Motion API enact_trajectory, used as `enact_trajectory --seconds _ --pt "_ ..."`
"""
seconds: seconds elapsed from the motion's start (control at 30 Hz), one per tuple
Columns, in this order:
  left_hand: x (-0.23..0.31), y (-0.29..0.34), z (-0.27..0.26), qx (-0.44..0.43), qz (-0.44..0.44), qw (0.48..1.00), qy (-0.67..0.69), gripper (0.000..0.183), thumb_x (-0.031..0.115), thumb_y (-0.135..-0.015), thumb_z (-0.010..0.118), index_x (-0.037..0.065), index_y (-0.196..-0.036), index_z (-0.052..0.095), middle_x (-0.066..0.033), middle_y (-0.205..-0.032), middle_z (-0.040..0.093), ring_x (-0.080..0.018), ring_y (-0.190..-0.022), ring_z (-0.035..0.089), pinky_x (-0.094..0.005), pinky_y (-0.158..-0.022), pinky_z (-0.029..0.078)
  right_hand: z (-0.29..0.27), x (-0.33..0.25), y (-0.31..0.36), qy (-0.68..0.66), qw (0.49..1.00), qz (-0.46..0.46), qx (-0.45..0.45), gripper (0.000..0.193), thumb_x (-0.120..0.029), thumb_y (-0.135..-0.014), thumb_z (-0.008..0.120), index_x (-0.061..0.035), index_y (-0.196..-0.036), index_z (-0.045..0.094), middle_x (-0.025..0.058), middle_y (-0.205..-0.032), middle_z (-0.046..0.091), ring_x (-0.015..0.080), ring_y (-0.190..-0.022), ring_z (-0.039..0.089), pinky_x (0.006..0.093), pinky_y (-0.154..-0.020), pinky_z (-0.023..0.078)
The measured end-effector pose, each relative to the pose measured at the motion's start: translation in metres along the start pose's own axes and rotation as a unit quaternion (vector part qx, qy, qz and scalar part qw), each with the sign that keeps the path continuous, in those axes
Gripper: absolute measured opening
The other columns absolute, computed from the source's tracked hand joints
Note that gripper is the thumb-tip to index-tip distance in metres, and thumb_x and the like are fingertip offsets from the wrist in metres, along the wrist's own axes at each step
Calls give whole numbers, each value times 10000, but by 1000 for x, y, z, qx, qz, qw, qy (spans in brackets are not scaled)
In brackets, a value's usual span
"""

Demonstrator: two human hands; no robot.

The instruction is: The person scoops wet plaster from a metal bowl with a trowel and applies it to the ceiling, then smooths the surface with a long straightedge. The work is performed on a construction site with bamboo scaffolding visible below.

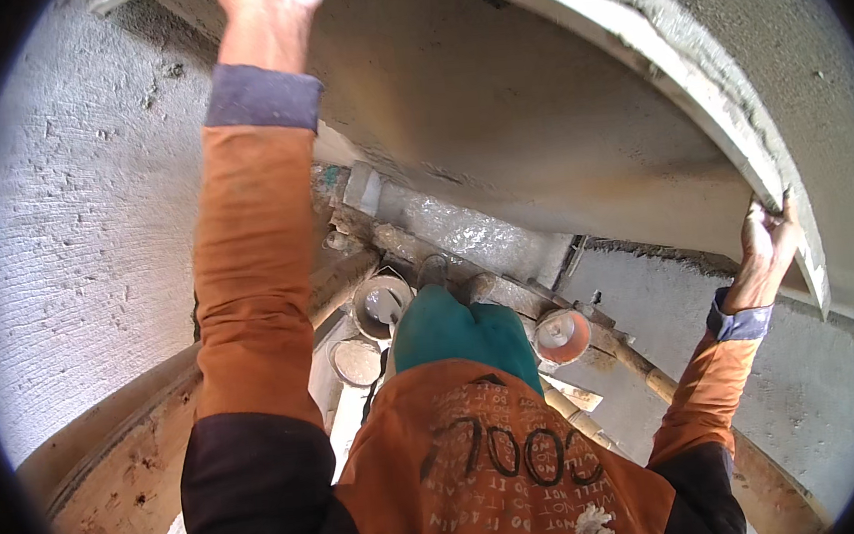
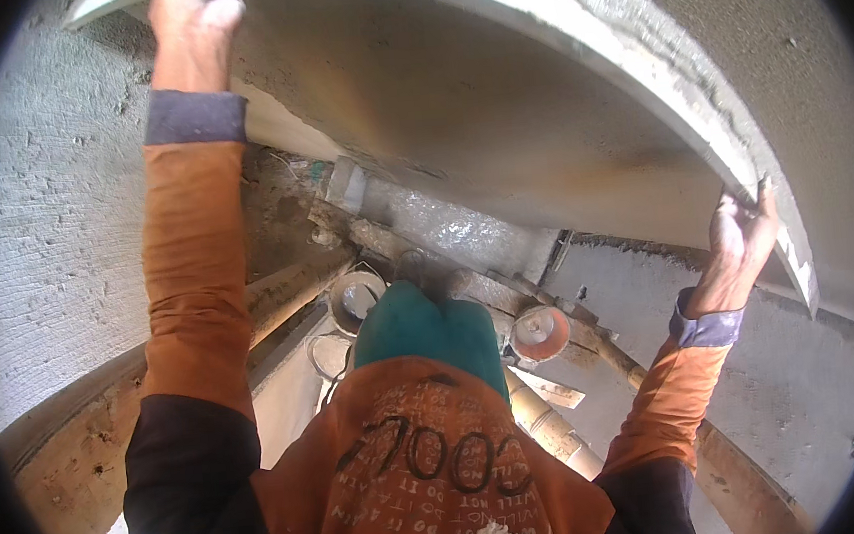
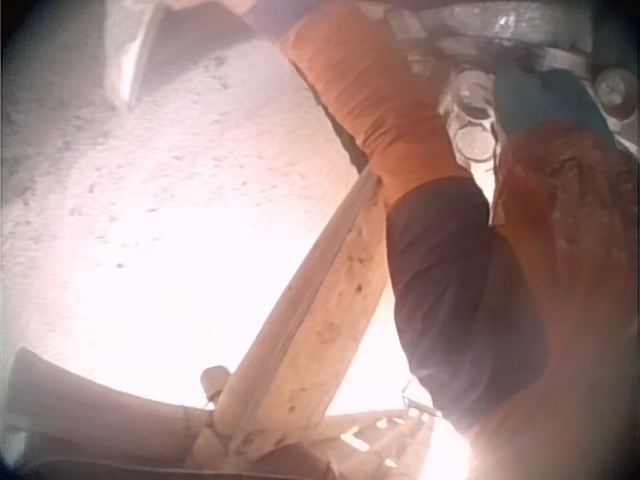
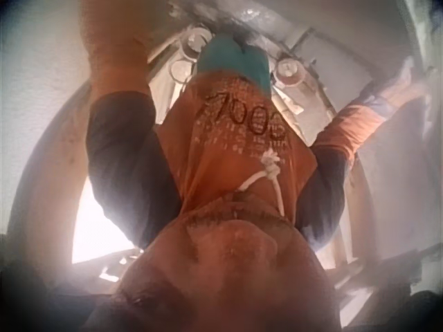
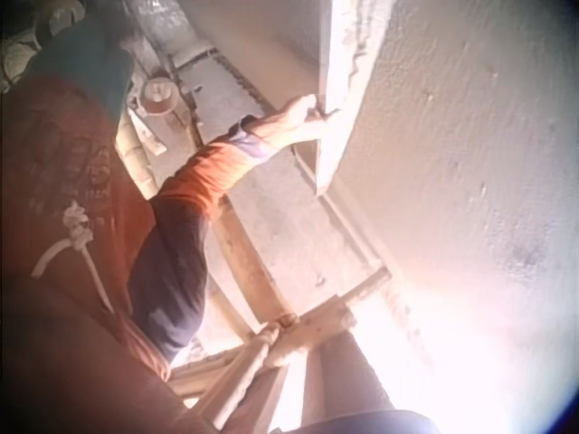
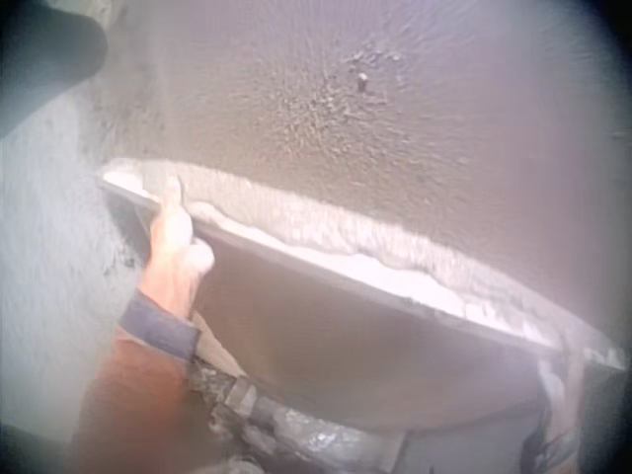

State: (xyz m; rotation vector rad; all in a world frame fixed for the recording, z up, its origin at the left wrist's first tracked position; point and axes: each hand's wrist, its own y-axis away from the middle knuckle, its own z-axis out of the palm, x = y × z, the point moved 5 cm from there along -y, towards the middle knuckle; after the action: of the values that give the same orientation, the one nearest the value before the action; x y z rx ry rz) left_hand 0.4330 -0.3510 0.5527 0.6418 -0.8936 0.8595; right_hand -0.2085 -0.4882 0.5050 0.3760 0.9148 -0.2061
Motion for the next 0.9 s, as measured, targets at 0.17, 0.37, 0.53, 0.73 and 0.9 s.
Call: enact_trajectory --seconds 0.17,0.37,0.53,0.73,0.9 --pt "68 -3 16 -101 90 987 88 430 446 -945 611 127 -1230 566 -73 -1199 600 -187 -1028 564 -347 -861 467 41 -45 8 -42 998 -14 -37 338 -96 -990 518 105 -1259 482 246 -1274 563 329 -1172 561 446 -1039 445" --pt "-5 18 -29 48 -36 998 -6 750 445 -957 592 -74 -1419 309 -368 -1448 275 -460 -1371 277 -621 -1144 175 18 9 29 40 998 -24 29 355 -76 -926 599 38 -1246 496 159 -1234 574 262 -1159 539 424 -1029 417" --pt "-122 18 -94 129 -128 982 55 602 485 -940 603 27 -1315 496 -127 -1193 600 -290 -1034 595 -587 -1063 358 -35 65 24 64 996 35 52 375 -76 -881 654 -44 -1238 542 82 -1202 591 206 -1076 549 372 -894 463" --pt "-266 16 -206 111 -295 933 173 589 686 -893 521 198 -1222 499 -25 -802 571 -194 -691 530 -374 -670 469 -68 146 30 56 996 33 58 455 -71 -893 629 -24 -1334 524 84 -1304 580 223 -1253 477 503 -1113 257" --pt "-350 39 -225 155 -294 941 62 804 700 -898 503 89 -1411 405 -86 -1112 570 -183 -869 556 -356 -718 492 -161 200 8 96 978 153 102 513 -205 -982 556 4 -1432 427 105 -1512 412 234 -1425 309 473 -1194 91"
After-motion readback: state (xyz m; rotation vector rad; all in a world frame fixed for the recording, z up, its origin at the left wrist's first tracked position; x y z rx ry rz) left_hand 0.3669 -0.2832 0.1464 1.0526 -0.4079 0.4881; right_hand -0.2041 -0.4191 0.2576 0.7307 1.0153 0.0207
